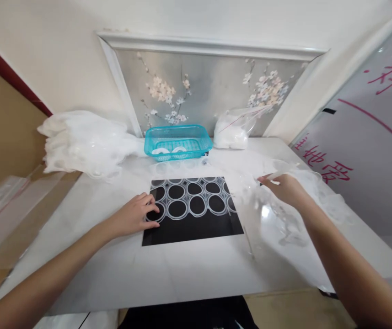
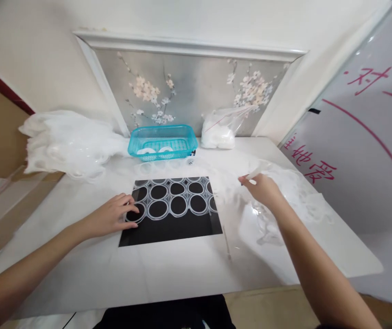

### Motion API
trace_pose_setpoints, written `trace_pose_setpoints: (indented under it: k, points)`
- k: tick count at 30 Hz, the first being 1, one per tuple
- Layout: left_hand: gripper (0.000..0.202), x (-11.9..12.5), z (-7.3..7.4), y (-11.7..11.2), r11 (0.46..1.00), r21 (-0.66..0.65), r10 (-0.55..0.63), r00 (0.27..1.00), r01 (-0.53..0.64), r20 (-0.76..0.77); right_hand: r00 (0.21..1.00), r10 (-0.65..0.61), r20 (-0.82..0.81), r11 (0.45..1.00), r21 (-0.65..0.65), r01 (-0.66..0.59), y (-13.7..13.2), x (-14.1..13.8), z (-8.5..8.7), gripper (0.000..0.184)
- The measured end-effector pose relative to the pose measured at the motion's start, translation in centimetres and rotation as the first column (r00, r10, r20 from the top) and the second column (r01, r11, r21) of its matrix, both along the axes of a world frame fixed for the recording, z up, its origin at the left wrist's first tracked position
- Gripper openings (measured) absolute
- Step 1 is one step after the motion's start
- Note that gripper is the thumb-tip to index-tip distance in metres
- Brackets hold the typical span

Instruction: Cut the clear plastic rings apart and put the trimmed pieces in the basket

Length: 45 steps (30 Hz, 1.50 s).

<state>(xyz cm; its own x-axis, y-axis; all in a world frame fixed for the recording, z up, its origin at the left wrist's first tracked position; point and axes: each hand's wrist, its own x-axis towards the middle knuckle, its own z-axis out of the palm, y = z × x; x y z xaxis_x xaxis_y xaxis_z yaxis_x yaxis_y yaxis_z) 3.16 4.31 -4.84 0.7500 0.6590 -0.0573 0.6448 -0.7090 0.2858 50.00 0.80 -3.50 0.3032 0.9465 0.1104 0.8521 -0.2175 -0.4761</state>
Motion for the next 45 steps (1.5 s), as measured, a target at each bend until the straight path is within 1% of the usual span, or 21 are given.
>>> trace_pose_setpoints:
  k: [2, 3, 5, 7, 9, 11, 13, 15, 17, 19, 21, 23, 24, 25, 27, 29, 32, 34, 36, 39, 45]
  points:
    - [0.031, -0.3, -0.3, -0.1, 1.0, 0.0, -0.006, 1.0, 0.006, 0.025, 0.996, 0.078, -0.042, 0.997, -0.004, -0.079, -0.2, -3.7, -0.5, 0.026]
    - [0.03, -0.5, -0.5, -0.2, 1.0, 0.001, -0.004, 0.999, 0.004, 0.046, 0.987, 0.134, -0.092, 0.991, 0.008, -0.134, -0.3, -5.7, -0.9, 0.028]
    - [0.029, -0.8, -1.0, -0.3, 1.0, 0.015, 0.004, 0.995, -0.006, 0.104, 0.937, 0.226, -0.267, 0.973, 0.017, -0.23, -0.4, -10.0, -1.9, 0.032]
    - [0.028, -1.3, -1.5, -0.4, 0.999, 0.035, 0.0, 0.987, -0.005, 0.158, 0.814, 0.335, -0.475, 0.924, -0.004, -0.383, -0.4, -14.4, -2.8, 0.035]
    - [0.03, -1.7, -1.9, -0.5, 0.999, 0.043, -0.004, 0.982, -0.004, 0.187, 0.685, 0.401, -0.609, 0.873, 0.026, -0.488, -0.4, -18.3, -3.5, 0.033]
    - [0.033, -2.1, -2.1, -0.6, 1.0, 0.023, 0.015, 0.982, -0.02, 0.189, 0.602, 0.453, -0.658, 0.828, 0.061, -0.557, -0.3, -21.5, -3.8, 0.029]
    - [0.035, -2.4, -2.2, -0.7, 0.999, 0.003, 0.046, 0.983, -0.047, 0.176, 0.563, 0.519, -0.644, 0.785, 0.097, -0.612, -0.1, -23.9, -4.0, 0.027]
    - [0.035, -2.4, -2.3, -0.9, 0.999, 0.001, 0.054, 0.986, -0.054, 0.159, 0.542, 0.588, -0.6, 0.746, 0.144, -0.65, 0.1, -25.4, -4.2, 0.024]
    - [0.029, -2.4, -2.2, -1.1, 0.999, 0.02, 0.036, 0.988, -0.04, 0.149, 0.538, 0.636, -0.553, 0.726, 0.194, -0.659, 0.1, -26.2, -4.5, 0.018]
    - [0.02, -2.2, -2.1, -1.3, 0.998, 0.041, 0.032, 0.989, -0.039, 0.147, 0.553, 0.647, -0.525, 0.729, 0.214, -0.65, -0.1, -26.6, -5.0, 0.014]
    - [0.014, -2.0, -1.9, -1.5, 0.993, 0.058, 0.093, 0.983, -0.104, 0.159, 0.565, 0.642, -0.518, 0.736, 0.212, -0.643, -0.3, -26.7, -5.4, 0.013]
    - [0.012, -1.7, -1.7, -1.7, 0.981, 0.05, 0.174, 0.968, -0.186, 0.182, 0.558, 0.641, -0.527, 0.734, 0.207, -0.647, -0.5, -26.7, -5.7, 0.012]
    - [0.011, -1.5, -1.5, -1.9, 0.978, 0.037, 0.192, 0.963, -0.203, 0.191, 0.553, 0.643, -0.53, 0.73, 0.207, -0.651, -0.6, -26.7, -5.8, 0.012]
    - [0.011, -1.3, -1.3, -2.2, 0.982, 0.026, 0.18, 0.966, -0.188, 0.186, 0.548, 0.647, -0.53, 0.726, 0.209, -0.655, -0.6, -26.7, -5.8, 0.012]
    - [0.011, -0.8, -0.9, -3.2, 0.992, 0.055, 0.102, 0.987, -0.11, 0.127, 0.548, 0.651, -0.525, 0.723, 0.21, -0.658, -0.7, -26.7, -5.8, 0.012]
    - [0.016, -0.2, -0.6, -4.6, 0.985, 0.168, 0.044, 0.999, -0.047, 0.021, 0.551, 0.649, -0.525, 0.724, 0.204, -0.659, -0.7, -26.6, -5.7, 0.012]
    - [0.019, 0.6, -0.6, -7.1, 0.929, 0.368, 0.064, 0.995, -0.033, -0.072, 0.562, 0.639, -0.524, 0.733, 0.195, -0.652, -0.6, -26.6, -5.8, 0.011]
    - [0.019, 1.0, -0.9, -8.3, 0.903, 0.428, 0.083, 0.992, -0.033, -0.098, 0.566, 0.638, -0.523, 0.735, 0.194, -0.65, -0.6, -26.6, -5.9, 0.01]
    - [0.019, 1.1, -1.3, -8.9, 0.9, 0.434, 0.1, 0.986, -0.033, -0.133, 0.562, 0.643, -0.52, 0.731, 0.198, -0.653, -0.6, -26.6, -6.0, 0.01]
    - [0.019, 1.1, -1.7, -9.2, 0.905, 0.423, 0.128, 0.978, -0.047, -0.165, 0.561, 0.654, -0.508, 0.724, 0.203, -0.66, -0.6, -26.5, -6.0, 0.009]
    - [0.023, 1.2, -1.6, -8.9, 0.891, 0.446, 0.155, 0.979, -0.081, -0.131, 0.572, 0.633, -0.522, 0.738, 0.185, -0.649, -0.6, -26.6, -5.8, 0.01]
